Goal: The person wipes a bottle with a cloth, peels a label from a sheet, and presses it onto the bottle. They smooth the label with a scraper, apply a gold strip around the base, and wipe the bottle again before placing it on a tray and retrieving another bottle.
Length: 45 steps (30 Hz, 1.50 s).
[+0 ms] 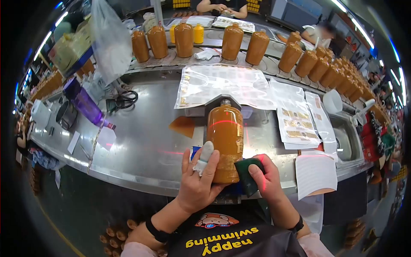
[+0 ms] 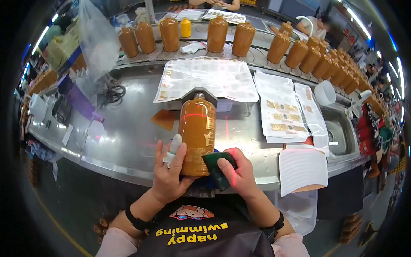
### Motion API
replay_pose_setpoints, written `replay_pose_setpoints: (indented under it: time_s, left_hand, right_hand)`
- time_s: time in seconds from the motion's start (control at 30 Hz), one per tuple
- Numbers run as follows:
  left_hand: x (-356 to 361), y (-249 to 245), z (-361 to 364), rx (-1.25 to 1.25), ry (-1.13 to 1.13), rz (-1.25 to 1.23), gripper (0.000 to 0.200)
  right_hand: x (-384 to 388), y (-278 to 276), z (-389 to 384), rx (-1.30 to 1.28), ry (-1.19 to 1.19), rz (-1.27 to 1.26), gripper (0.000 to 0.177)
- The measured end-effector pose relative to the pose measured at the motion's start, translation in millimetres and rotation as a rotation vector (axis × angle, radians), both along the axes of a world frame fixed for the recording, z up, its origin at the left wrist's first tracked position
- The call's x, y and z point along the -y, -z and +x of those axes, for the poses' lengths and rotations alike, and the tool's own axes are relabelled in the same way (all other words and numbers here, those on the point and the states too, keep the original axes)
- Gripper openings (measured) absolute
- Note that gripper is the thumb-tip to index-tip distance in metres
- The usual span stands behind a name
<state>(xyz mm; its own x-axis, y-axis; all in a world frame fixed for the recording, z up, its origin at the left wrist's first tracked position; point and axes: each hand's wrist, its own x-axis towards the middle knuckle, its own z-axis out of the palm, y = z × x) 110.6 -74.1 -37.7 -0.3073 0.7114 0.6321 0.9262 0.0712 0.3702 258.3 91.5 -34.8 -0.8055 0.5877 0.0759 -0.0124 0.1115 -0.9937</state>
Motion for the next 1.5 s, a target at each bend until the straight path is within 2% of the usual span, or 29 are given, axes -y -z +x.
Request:
replay_pose_setpoints:
  time_s: [0.13,0.27,0.33,0.4,0.43,0.53,0.57,0.67,0.8,0.9,1.0,1.03,1.13,1.23,1.27,1.33,1.4,1.43,1.5]
  left_hand:
    - [5,9,-9,0.178,0.125,0.052,0.080]
    - [-5,-28,4,-0.066,-0.005,-0.082,0.087]
    - [-7,-18,-2,-0.033,0.038,-0.090,0.093]
    - [-1,2,-9,0.046,0.085,-0.058,0.095]
    - [6,9,-13,0.298,0.147,-0.088,0.096]
    - [6,2,-3,0.213,0.057,-0.067,0.093]
    - [1,-8,3,0.092,0.004,-0.030,0.092]
    - [-2,-7,-5,-0.019,0.042,-0.101,0.094]
    - [0,8,-10,0.139,0.093,-0.041,0.095]
    - [0,7,-9,0.143,0.079,-0.043,0.094]
    - [2,4,-10,0.156,0.088,-0.065,0.093]
    - [2,3,-10,0.152,0.086,-0.071,0.093]
    - [4,4,-10,0.146,0.082,-0.081,0.093]
    - [5,-3,-11,0.187,0.100,-0.053,0.087]
    - [4,-7,-13,0.232,0.123,-0.026,0.083]
    - [2,-13,-16,0.313,0.149,0.011,0.074]
    - [0,-17,-20,0.385,0.152,0.034,0.063]
    - [-1,-21,-17,0.450,0.149,0.059,0.048]
    - [-3,-24,-16,0.452,0.131,0.056,0.042]
  right_hand:
    - [-1,-3,3,0.002,-0.035,-0.107,0.019]
    - [-7,7,8,-0.091,-0.023,-0.215,0.019]
    - [-11,2,8,-0.133,0.009,-0.237,0.019]
    - [-14,-12,9,-0.083,0.101,0.018,0.030]
    - [-21,-13,10,-0.115,0.075,0.115,0.031]
    - [-34,-12,6,-0.193,-0.007,0.281,0.037]
    - [-33,-11,4,-0.172,-0.011,0.340,0.038]
    - [-28,-11,-8,-0.128,-0.037,0.517,0.043]
    - [-27,-14,-13,-0.174,-0.053,0.567,0.044]
    - [-23,-32,-25,-0.204,-0.135,0.872,0.049]
    - [-23,-49,-33,-0.197,-0.223,0.996,0.051]
    - [-26,-53,-35,-0.176,-0.242,1.024,0.046]
    - [-29,-56,-32,-0.217,-0.225,0.940,0.041]
    - [-35,-57,-31,-0.220,-0.179,0.579,0.037]
    - [-35,-63,-29,-0.164,-0.126,0.463,0.033]
    - [-44,-89,-28,0.112,-0.225,0.127,0.030]
    - [-64,-88,-39,0.104,-0.357,0.323,0.029]
    - [-73,-86,-45,0.099,-0.423,0.422,0.029]
    - [-81,-85,-55,0.121,-0.553,0.418,0.027]
